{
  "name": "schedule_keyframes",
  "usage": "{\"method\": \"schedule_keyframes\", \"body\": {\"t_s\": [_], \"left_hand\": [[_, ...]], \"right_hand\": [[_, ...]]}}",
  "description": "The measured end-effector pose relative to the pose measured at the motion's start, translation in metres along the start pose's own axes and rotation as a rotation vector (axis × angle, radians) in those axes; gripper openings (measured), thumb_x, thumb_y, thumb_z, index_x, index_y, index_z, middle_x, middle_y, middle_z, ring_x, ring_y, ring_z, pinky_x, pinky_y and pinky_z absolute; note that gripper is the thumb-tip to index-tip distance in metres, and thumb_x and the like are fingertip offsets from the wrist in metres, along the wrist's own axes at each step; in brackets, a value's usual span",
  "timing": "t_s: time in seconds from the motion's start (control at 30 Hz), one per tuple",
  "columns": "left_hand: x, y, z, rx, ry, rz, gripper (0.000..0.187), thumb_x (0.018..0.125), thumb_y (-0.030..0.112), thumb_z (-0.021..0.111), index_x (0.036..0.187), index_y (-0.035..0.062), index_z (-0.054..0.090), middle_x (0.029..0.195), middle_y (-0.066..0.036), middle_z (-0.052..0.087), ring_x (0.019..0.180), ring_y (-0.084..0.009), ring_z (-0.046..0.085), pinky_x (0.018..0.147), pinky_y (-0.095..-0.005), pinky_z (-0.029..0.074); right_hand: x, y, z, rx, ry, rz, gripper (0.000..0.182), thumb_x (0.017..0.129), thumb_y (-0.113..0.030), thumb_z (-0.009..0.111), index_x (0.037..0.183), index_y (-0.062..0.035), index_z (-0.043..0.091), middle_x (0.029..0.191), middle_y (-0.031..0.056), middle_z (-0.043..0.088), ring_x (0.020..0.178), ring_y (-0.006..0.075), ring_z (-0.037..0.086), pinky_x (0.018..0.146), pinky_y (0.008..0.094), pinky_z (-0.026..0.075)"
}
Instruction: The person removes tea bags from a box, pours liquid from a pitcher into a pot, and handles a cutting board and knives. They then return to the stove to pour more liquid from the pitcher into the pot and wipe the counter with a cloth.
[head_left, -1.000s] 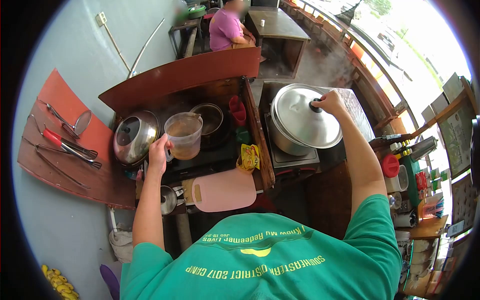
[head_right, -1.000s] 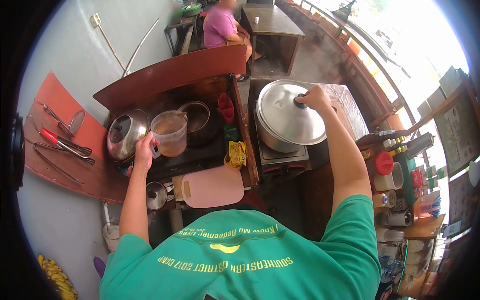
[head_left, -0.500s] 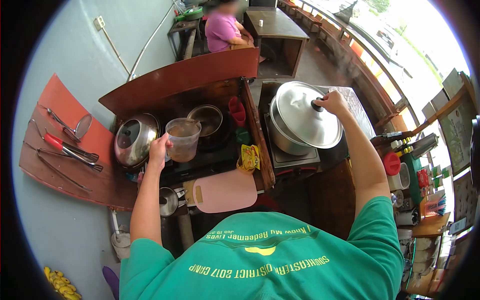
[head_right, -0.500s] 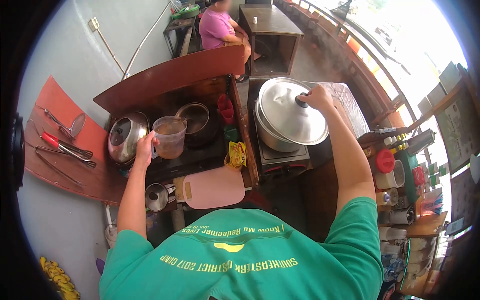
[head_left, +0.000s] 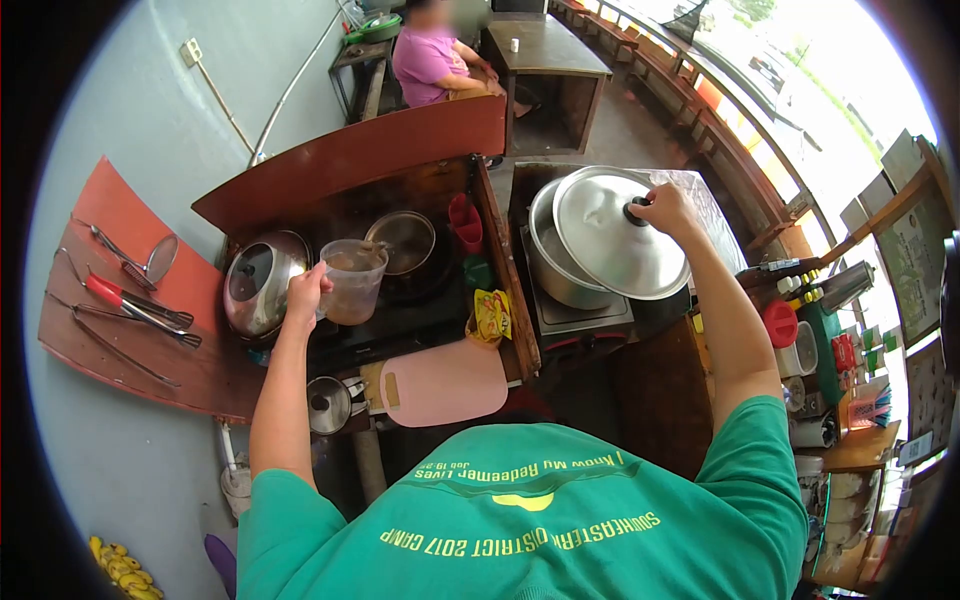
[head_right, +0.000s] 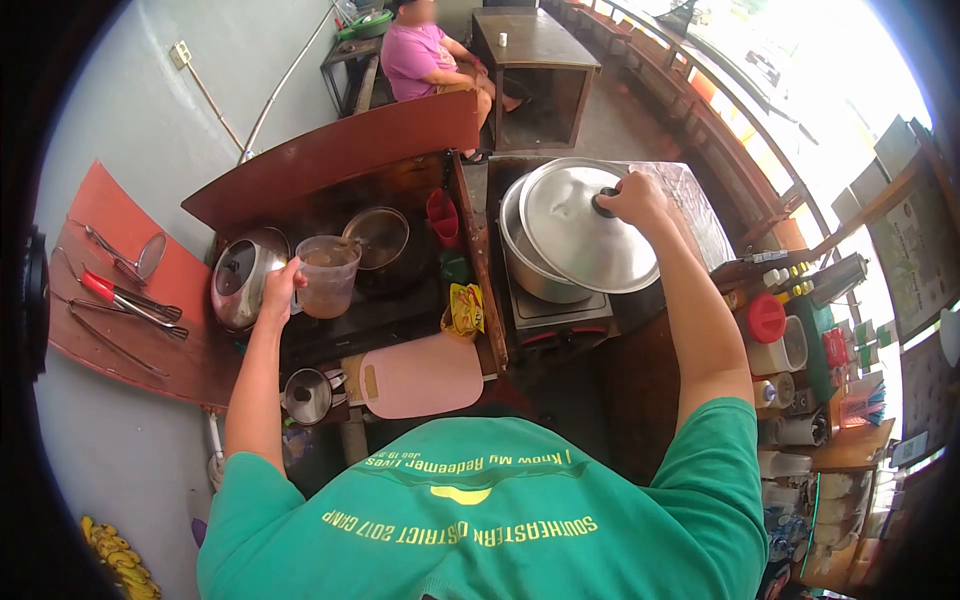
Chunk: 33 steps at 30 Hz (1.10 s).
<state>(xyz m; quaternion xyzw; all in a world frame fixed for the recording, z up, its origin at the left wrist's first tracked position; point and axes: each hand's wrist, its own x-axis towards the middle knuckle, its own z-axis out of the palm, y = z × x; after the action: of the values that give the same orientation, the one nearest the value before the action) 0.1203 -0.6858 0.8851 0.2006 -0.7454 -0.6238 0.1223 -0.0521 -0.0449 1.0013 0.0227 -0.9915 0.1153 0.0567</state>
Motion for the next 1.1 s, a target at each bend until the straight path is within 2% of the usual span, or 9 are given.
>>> {"method": "schedule_keyframes", "body": {"t_s": [0.3,0.63,0.9,1.1], "left_hand": [[0.009,0.013,0.003,0.103,0.005,-0.008,0.041,0.092,0.034,0.063,0.066,0.0028,0.063,0.066,-0.006,0.064,0.063,-0.0147,0.060,0.063,-0.0294,0.049],[0.021,0.030,0.011,0.213,0.006,0.001,0.040,0.090,0.033,0.064,0.064,0.0018,0.063,0.062,-0.007,0.063,0.058,-0.0153,0.060,0.060,-0.0296,0.048],[0.037,0.045,0.016,0.211,0.067,-0.088,0.036,0.085,0.027,0.066,0.061,0.0001,0.062,0.059,-0.009,0.062,0.051,-0.0165,0.057,0.053,-0.0294,0.047],[0.051,0.048,0.021,0.339,0.030,-0.031,0.035,0.080,0.028,0.067,0.060,-0.0007,0.063,0.056,-0.009,0.061,0.051,-0.0175,0.058,0.053,-0.0308,0.047]], "right_hand": [[-0.015,0.009,-0.007,0.051,-0.033,0.050,0.043,0.067,-0.044,0.076,0.083,-0.0036,0.076,0.074,0.0145,0.070,0.072,0.0280,0.069,0.068,0.0408,0.052],[-0.028,0.025,-0.005,0.030,0.063,0.003,0.044,0.067,-0.045,0.074,0.079,-0.0025,0.075,0.071,0.0149,0.070,0.072,0.0301,0.069,0.067,0.0421,0.052],[-0.043,0.034,-0.011,0.040,0.117,0.012,0.044,0.068,-0.043,0.073,0.076,0.0003,0.073,0.071,0.0177,0.068,0.071,0.0304,0.068,0.069,0.0423,0.052],[-0.051,0.045,-0.017,0.050,0.083,0.060,0.045,0.069,-0.042,0.072,0.076,0.0016,0.073,0.071,0.0191,0.068,0.071,0.0314,0.068,0.069,0.0430,0.051]]}}
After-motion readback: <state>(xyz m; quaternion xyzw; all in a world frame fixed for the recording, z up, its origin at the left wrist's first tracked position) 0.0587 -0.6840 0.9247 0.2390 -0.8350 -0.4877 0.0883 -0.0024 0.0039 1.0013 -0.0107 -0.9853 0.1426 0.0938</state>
